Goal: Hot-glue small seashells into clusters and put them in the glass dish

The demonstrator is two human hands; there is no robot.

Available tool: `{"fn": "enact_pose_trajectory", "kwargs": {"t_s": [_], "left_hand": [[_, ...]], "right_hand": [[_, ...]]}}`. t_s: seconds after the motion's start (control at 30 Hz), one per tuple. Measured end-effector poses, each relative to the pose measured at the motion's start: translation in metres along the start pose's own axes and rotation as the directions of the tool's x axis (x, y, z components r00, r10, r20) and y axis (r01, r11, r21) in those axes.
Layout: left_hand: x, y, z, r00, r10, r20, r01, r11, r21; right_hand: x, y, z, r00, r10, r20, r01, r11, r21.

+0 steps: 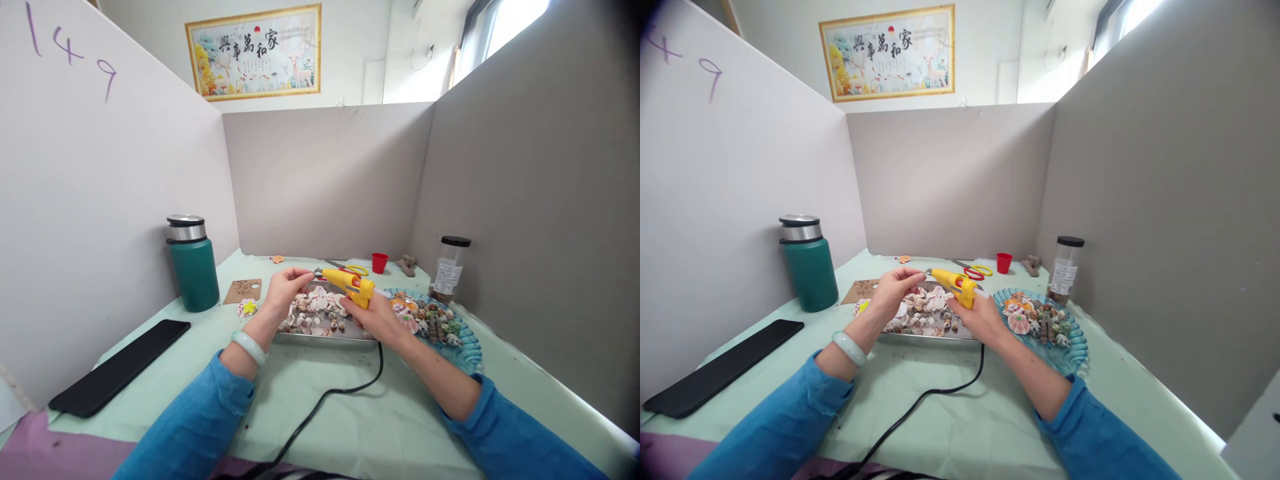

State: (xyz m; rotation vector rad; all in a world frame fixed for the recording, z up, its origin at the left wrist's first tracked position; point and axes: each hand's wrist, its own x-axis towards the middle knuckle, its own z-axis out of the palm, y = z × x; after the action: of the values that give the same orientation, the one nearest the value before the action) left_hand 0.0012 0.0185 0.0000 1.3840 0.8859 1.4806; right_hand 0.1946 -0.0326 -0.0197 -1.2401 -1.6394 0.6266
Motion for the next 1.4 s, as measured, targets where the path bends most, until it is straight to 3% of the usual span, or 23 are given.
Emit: {"fn": "enact_pose_trajectory", "kwargs": {"t_s": [0.47,0.83,1.4], "left_hand": [[0.0004,-0.0009,0.0001,1.000,-0.013,-0.008,0.013,1.000,-0.006],[-0.0004,0.0007,0.0009,1.000,-0.023,-0.005,0.022,1.000,-0.007],[0.0012,-0.0010,-0.0004,1.000,-0.018,-0.023,0.018,1.000,-0.014]], "right_hand": [[-0.0004,-0.0006,0.0003,0.999,0.031,-0.009,-0.031,0.999,-0.025],[0.0003,0.0045,0.0008,0.999,-0.048,-0.007,0.047,0.998,-0.050],[-0.0005,0.0000,0.0005,0.999,-0.003,-0.038,0.001,0.999,-0.045]]}}
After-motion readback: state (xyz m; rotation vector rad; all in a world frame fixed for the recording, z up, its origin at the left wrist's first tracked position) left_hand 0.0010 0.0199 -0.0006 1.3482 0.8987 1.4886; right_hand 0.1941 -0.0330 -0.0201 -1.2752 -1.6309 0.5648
